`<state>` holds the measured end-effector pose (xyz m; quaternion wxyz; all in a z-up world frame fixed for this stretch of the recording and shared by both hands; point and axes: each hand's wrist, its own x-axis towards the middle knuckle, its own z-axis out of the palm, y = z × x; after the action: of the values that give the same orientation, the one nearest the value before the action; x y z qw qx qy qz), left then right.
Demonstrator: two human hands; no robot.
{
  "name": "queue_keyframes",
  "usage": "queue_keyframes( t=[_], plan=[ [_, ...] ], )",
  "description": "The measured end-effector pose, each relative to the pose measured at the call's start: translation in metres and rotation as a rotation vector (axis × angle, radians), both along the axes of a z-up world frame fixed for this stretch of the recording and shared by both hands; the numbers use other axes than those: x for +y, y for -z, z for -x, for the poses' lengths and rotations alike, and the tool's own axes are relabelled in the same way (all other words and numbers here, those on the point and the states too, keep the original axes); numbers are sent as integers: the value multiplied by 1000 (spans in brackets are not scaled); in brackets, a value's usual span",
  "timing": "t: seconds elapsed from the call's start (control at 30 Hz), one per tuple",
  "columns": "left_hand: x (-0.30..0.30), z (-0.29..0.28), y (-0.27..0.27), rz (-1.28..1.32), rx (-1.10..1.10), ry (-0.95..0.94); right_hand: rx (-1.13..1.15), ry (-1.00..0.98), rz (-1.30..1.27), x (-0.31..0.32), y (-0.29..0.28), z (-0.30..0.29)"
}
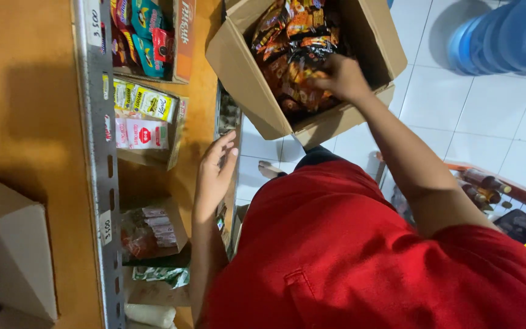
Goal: Stocking grocery shelves with instant noodle packets from a cardboard box.
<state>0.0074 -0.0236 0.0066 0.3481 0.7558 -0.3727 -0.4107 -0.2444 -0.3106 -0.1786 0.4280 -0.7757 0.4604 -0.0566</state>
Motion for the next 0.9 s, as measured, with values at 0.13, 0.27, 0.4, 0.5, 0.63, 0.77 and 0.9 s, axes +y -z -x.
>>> queue_keyframes(
  t=[0.13,0.27,0.4,0.5,0.63,0.77,0.9],
  plan=[
    [-11,-5,19,246,5,21,-532,83,-424,-8,-95,18],
    [-42,14,5,379,340,72,-593,70,-711,8,-136,13],
    [-66,35,-33,253,377,87,-649,-127,-733,33,-167,-11],
    [-58,36,-33,554,584,-15,-631,-207,-721,50,-181,-30],
    [-33,30,-48,533,513,-242,-716,-241,-655,71,-187,-59],
    [3,31,-44,645,481,-468,-736,-333,-401,115,-243,-88],
    [41,18,-53,940,853,-747,-792,-588,118,154,-293,-108]
  ],
)
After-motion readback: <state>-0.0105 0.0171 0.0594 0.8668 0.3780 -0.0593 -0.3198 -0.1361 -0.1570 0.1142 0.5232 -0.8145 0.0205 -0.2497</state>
